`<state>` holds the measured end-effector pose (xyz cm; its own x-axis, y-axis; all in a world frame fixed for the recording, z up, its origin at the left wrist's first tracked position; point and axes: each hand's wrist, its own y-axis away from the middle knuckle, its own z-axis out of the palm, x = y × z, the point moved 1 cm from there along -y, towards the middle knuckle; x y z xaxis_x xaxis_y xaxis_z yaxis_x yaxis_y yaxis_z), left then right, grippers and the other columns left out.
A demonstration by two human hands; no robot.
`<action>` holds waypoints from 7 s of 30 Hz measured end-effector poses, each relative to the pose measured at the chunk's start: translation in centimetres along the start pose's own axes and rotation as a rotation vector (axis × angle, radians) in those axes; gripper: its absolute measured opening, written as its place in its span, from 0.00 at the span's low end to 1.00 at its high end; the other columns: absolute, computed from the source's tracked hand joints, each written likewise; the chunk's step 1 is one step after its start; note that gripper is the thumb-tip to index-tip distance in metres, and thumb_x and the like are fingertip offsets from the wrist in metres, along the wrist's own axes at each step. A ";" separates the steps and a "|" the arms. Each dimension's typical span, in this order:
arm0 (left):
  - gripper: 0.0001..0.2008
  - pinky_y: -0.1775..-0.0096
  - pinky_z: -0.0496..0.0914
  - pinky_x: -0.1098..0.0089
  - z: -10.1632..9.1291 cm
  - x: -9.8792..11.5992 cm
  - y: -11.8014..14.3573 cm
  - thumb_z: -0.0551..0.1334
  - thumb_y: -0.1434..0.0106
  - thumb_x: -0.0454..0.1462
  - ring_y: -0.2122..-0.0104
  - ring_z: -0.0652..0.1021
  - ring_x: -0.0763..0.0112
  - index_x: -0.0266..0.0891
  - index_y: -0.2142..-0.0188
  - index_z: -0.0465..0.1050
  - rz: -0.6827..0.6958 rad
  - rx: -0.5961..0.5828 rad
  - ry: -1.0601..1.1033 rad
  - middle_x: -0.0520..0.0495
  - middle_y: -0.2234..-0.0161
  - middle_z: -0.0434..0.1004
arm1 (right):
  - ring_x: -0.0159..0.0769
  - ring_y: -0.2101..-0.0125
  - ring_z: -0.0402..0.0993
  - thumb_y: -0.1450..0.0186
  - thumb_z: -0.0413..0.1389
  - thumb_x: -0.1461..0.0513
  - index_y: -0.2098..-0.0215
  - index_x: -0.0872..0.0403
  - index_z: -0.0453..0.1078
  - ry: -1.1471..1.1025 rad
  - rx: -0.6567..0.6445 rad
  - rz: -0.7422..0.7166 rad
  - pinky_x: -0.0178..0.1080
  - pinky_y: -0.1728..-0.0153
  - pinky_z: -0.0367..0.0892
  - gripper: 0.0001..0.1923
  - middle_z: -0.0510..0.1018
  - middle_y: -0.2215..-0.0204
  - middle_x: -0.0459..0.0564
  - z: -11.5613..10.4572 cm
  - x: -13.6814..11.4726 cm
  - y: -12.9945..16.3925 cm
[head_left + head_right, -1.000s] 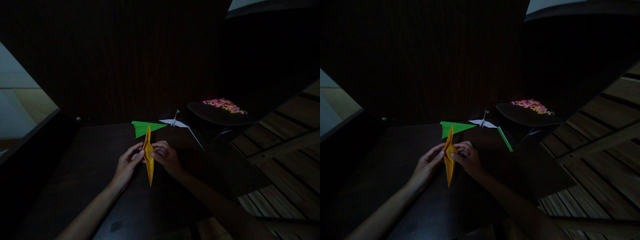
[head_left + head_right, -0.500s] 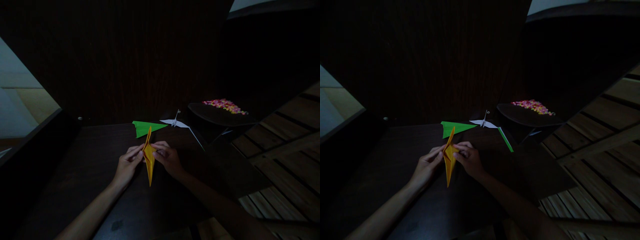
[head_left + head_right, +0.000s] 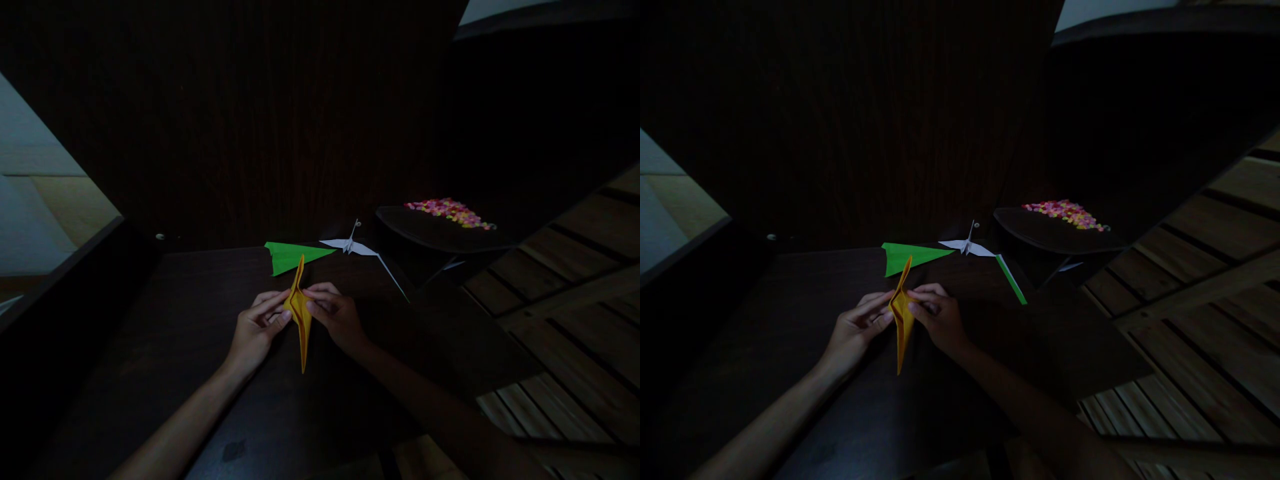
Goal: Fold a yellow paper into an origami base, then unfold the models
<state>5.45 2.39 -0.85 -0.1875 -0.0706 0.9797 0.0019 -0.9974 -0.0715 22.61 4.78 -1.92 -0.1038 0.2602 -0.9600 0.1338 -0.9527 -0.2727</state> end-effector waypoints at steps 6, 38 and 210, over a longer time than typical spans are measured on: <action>0.17 0.54 0.72 0.66 0.0 0.1 0.0 0.72 0.49 0.38 0.59 0.76 0.66 0.43 0.58 0.81 0.000 0.002 -0.006 0.45 0.56 0.73 | 0.40 0.57 0.73 0.40 0.62 0.57 0.62 0.43 0.80 0.003 0.017 -0.003 0.43 0.56 0.69 0.08 0.74 0.59 0.50 0.1 -0.2 0.0; 0.17 0.68 0.69 0.72 0.7 0.3 0.0 0.69 0.44 0.42 0.64 0.76 0.67 0.38 0.57 0.77 -0.295 -0.035 0.321 0.45 0.61 0.76 | 0.35 0.72 0.72 0.47 0.63 0.56 0.68 0.51 0.72 -0.031 0.104 0.199 0.38 0.69 0.66 0.10 0.74 0.74 0.43 0.2 -1.1 -0.3; 0.09 0.64 0.73 0.70 0.5 0.4 0.0 0.63 0.44 0.33 0.66 0.79 0.66 0.35 0.62 0.77 -0.471 -0.084 0.474 0.44 0.63 0.79 | 0.39 0.68 0.71 0.50 0.60 0.59 0.69 0.51 0.74 -0.546 -0.013 0.570 0.39 0.67 0.62 0.09 0.78 0.70 0.46 0.7 -0.1 -0.5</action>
<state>5.87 2.31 -0.35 -0.5603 0.4032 0.7235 -0.2581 -0.9150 0.3100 21.89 5.14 -1.68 -0.4843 -0.3853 -0.7855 0.3236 -0.9130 0.2483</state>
